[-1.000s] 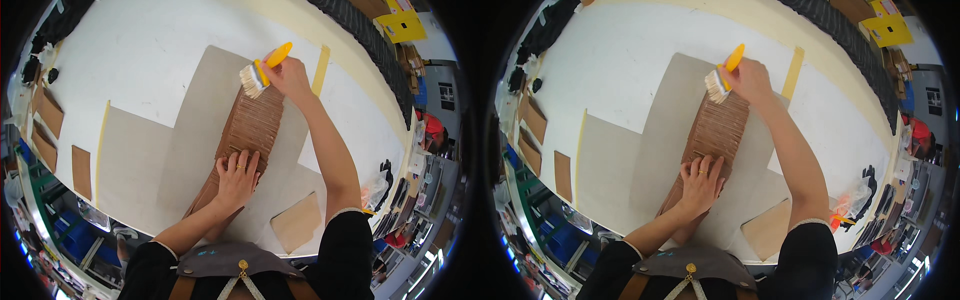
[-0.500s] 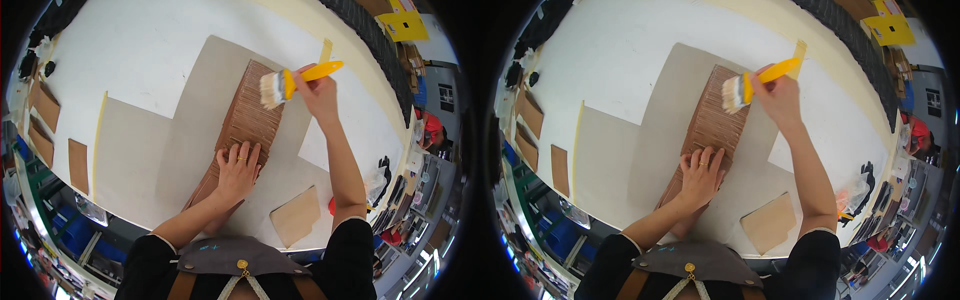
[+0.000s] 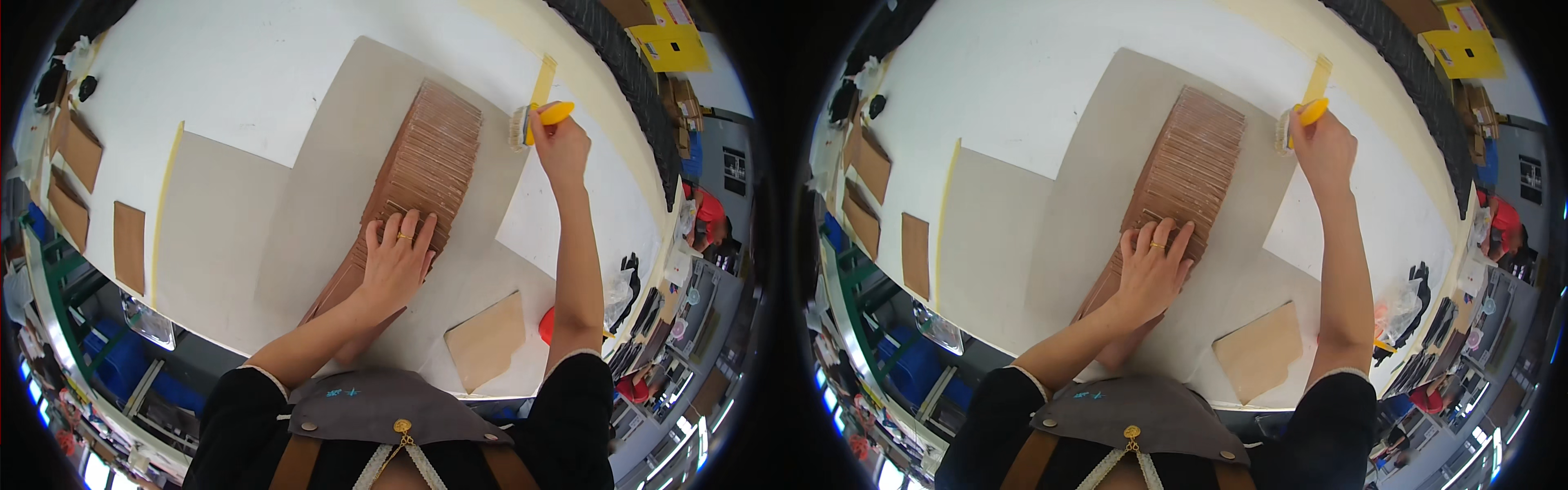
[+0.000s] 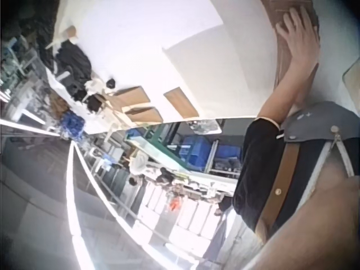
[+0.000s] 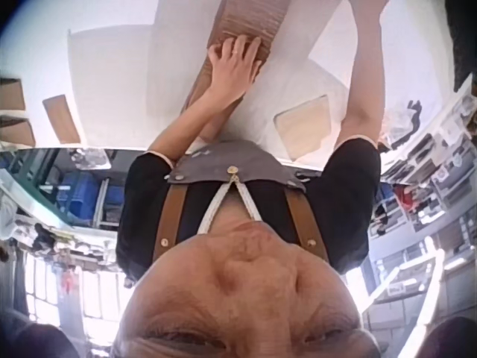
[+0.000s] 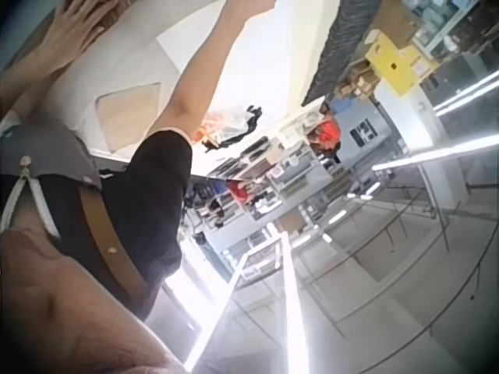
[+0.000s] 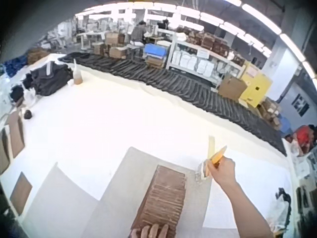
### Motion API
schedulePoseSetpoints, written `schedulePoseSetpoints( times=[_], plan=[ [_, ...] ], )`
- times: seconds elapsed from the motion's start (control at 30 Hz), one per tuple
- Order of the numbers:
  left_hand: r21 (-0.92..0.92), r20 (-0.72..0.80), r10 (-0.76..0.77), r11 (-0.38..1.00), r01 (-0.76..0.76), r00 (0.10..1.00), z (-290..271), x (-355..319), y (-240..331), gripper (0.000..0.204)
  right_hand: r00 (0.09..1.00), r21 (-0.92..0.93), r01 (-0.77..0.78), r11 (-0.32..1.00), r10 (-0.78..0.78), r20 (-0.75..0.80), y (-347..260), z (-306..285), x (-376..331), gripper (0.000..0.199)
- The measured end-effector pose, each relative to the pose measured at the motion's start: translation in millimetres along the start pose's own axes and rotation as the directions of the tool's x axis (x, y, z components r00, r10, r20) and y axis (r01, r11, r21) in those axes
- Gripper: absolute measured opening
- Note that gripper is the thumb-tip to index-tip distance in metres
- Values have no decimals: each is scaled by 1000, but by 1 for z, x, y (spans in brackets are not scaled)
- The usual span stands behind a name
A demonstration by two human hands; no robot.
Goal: The person stacks brown cardboard pieces on a table, applies glue to the edges with a brush, and then folds and presses the glued edges on a metal surface to form boxes. The process is repeated for multiple pieces.
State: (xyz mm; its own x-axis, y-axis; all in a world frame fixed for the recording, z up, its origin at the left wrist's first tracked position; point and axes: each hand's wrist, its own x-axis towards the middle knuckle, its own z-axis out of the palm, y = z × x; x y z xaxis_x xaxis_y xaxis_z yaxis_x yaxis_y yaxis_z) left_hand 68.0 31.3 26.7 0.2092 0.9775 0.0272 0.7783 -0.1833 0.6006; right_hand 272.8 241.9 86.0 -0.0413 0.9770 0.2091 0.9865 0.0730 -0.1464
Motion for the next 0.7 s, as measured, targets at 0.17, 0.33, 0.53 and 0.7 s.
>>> schedulePoseSetpoints(
  times=[0.17, 0.33, 0.53, 0.7],
  plan=[
    [-109, -114, 75, 990, -87, 991, -18, -24, 4, 56, 897, 785, -20, 619, -335, 288, -46, -6, -43, 8],
    [-8, -19, -8, 1000, 8, 1000, -13, -36, -1, 52, 751, 698, 170, 695, -550, 365, -74, 20, -27, 14],
    [21, 4, -26, 999, 25, 1000, -2, -40, -2, 54, 956, 602, 202, 772, -290, 51, -75, 15, -26, 18],
    [6, 7, -7, 1000, 7, 1000, 0, -40, -2, 55, 926, 518, 154, 841, -306, 222, -73, -9, -44, 21]
  ],
)
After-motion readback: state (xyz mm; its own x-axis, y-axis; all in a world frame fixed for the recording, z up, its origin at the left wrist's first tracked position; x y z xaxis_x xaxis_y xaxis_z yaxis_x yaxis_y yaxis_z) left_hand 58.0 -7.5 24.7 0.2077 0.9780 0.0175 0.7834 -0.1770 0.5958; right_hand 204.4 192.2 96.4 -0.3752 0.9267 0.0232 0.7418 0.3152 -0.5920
